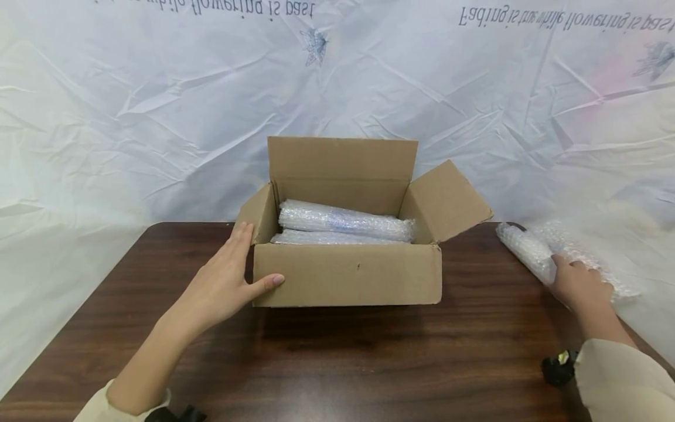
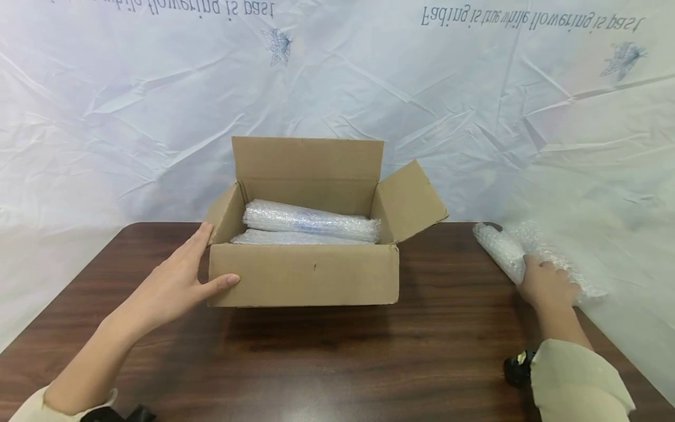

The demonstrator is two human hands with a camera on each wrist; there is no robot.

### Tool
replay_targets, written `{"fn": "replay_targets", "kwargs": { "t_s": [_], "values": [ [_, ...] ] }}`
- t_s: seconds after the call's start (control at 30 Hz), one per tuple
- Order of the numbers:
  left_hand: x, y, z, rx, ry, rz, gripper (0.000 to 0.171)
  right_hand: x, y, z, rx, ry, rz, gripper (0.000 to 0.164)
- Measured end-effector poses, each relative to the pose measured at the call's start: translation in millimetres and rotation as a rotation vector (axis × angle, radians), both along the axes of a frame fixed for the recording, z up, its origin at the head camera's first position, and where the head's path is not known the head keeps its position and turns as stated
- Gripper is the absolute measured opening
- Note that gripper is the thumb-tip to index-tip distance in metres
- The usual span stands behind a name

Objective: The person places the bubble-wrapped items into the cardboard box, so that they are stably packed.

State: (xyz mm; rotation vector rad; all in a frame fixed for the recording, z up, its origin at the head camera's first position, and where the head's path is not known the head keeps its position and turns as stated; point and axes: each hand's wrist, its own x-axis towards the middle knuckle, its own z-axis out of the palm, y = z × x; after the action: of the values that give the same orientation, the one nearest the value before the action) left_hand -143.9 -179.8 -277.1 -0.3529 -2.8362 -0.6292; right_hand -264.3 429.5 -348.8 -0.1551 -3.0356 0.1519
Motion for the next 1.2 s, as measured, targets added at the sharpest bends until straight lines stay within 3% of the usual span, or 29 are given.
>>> {"fn": "replay_targets", "kwargs": {
  "t_s": [0.1,0.37,0.63,0.87,1.2],
  "values": [
    [-0.6,0.6,0.2,0.0,0.002,-0.005,0.11,0.3,0.5,1.2,-0.015,-0.009,-0.021,0.054],
    [-1.3,0.3,0.8,0.002,0.02,-0.012,0.11,1.2,-5.1,8.1,-0.049,-0.001,-0.05,0.065],
    [-2.6,0.8,0.0,0.0,0.026,-0.018,0.109,1.3,-14.8,6.8,-0.08,0.155,-0.004,0.059],
    [-2.7,0.9,-0.8,0.001,0.024,-0.02,0.109,0.3,-22.9,7.3,-0.146,0.264,-0.025,0.06],
    [-1.3,0.6,0.1,-0.004,0.019,-0.018,0.109,2.8,-40.4,16.6,-0.201,0.545,0.003,0.056]
  ]
}}
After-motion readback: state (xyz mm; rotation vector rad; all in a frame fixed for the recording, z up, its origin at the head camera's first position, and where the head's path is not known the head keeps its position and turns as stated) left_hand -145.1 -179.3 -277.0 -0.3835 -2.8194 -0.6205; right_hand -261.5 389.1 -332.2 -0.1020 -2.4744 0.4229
